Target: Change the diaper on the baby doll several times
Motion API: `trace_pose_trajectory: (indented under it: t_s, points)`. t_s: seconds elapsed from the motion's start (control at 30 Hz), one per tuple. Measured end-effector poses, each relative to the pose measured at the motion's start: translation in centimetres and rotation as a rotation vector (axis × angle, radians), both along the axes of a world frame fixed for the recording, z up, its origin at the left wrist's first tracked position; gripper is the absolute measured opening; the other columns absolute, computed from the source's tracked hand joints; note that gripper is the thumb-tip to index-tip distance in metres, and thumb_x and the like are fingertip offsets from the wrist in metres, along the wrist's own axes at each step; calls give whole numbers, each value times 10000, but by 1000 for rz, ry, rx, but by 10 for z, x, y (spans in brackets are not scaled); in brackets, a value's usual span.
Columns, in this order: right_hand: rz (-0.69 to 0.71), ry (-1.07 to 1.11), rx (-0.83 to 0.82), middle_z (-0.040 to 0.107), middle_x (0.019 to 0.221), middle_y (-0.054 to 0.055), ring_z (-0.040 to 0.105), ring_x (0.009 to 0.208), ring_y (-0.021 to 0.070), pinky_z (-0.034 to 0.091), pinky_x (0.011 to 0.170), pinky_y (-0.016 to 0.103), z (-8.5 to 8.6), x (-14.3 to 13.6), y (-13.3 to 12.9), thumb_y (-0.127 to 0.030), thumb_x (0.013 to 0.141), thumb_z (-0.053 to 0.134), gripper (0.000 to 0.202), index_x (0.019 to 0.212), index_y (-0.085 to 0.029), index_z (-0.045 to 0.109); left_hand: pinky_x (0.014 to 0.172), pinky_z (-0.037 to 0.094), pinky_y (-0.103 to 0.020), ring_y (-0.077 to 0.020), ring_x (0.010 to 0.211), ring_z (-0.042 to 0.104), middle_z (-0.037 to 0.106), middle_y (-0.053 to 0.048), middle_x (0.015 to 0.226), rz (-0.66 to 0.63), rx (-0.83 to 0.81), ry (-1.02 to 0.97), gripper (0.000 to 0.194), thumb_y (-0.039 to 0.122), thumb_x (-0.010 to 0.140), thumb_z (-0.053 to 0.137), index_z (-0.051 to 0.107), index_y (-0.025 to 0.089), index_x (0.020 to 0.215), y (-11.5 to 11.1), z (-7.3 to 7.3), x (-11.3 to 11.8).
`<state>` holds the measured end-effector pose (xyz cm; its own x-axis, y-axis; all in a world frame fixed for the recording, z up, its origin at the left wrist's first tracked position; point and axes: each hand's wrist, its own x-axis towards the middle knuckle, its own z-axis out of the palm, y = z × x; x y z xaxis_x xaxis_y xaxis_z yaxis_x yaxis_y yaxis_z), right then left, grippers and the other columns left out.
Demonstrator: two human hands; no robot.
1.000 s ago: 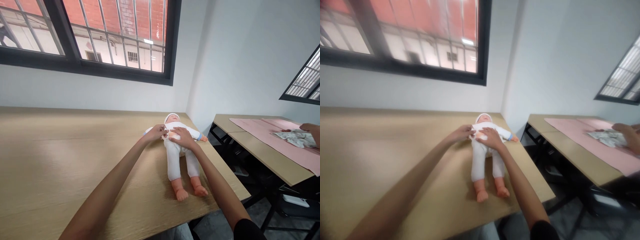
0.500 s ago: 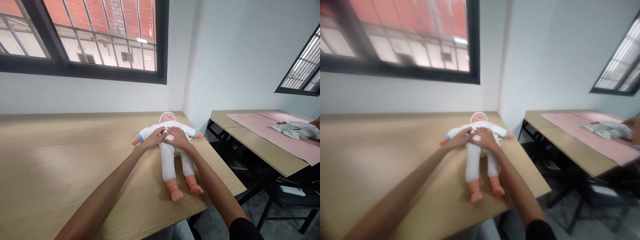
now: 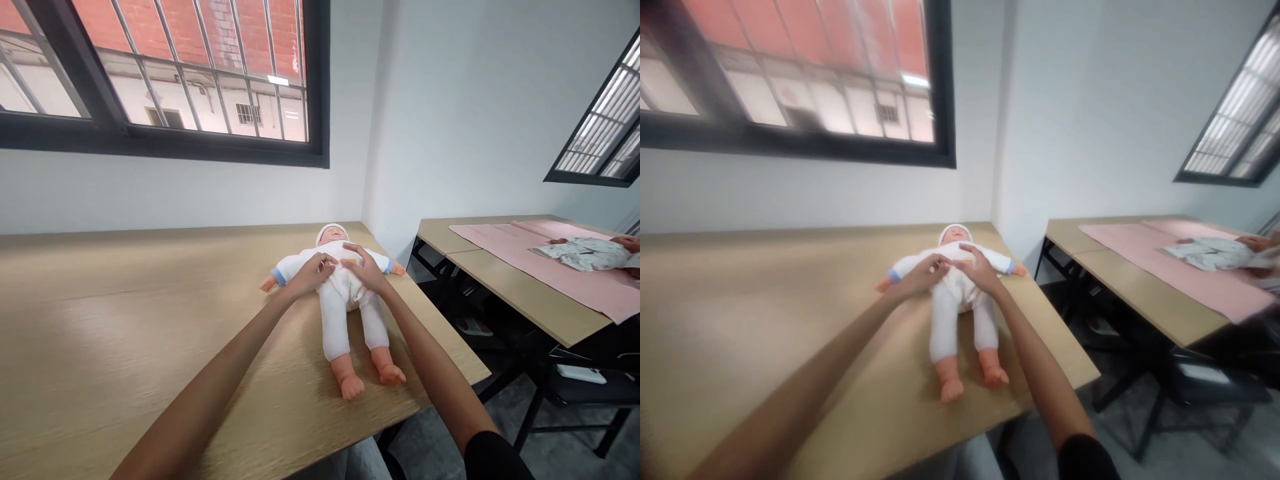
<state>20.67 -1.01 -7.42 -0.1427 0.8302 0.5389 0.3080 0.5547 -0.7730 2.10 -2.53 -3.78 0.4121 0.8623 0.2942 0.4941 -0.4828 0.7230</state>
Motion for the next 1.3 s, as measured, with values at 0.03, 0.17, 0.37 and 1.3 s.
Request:
trace_pose_trajectory:
  t_s: [0.03, 0.17, 0.37, 1.3]
  points:
    - [-43, 72, 12, 588, 1238, 73, 516, 1182, 216, 366, 1039, 378, -2, 6, 3, -471, 815, 553, 421, 1141, -208, 588, 789, 453, -312, -197, 887, 562, 588, -52, 961, 19, 36, 6, 261, 392, 823, 459, 575, 177, 912, 3, -3, 0]
    - [-198, 189, 15, 659, 1060, 92, 589, 1027, 207, 434, 948, 378, -15, 32, 16, -394, 808, 504, 287, 928, -172, 641, 811, 461, -333, -203, 904, 563, 562, -61, 975, 102, 109, 17, 261, 378, 825, 456, 586, 183, 942, 11, -15, 2]
    - [-163, 149, -69, 677, 1026, 101, 616, 910, 196, 486, 800, 335, -26, 44, 18, -374, 750, 592, 286, 924, -160, 667, 769, 472, -332, -206, 893, 565, 574, -68, 978, 150, 113, 2, 230, 347, 824, 451, 553, 180, 945, 13, -20, 6]
    - [309, -284, -212, 550, 715, -1, 474, 656, 122, 367, 613, 244, 2, 38, -5, -479, 843, 504, 348, 777, -151, 600, 524, 263, -224, -107, 600, 397, 460, 25, 661, -199, -274, 105, 368, 517, 660, 680, 549, 174, 662, 14, 4, -20]
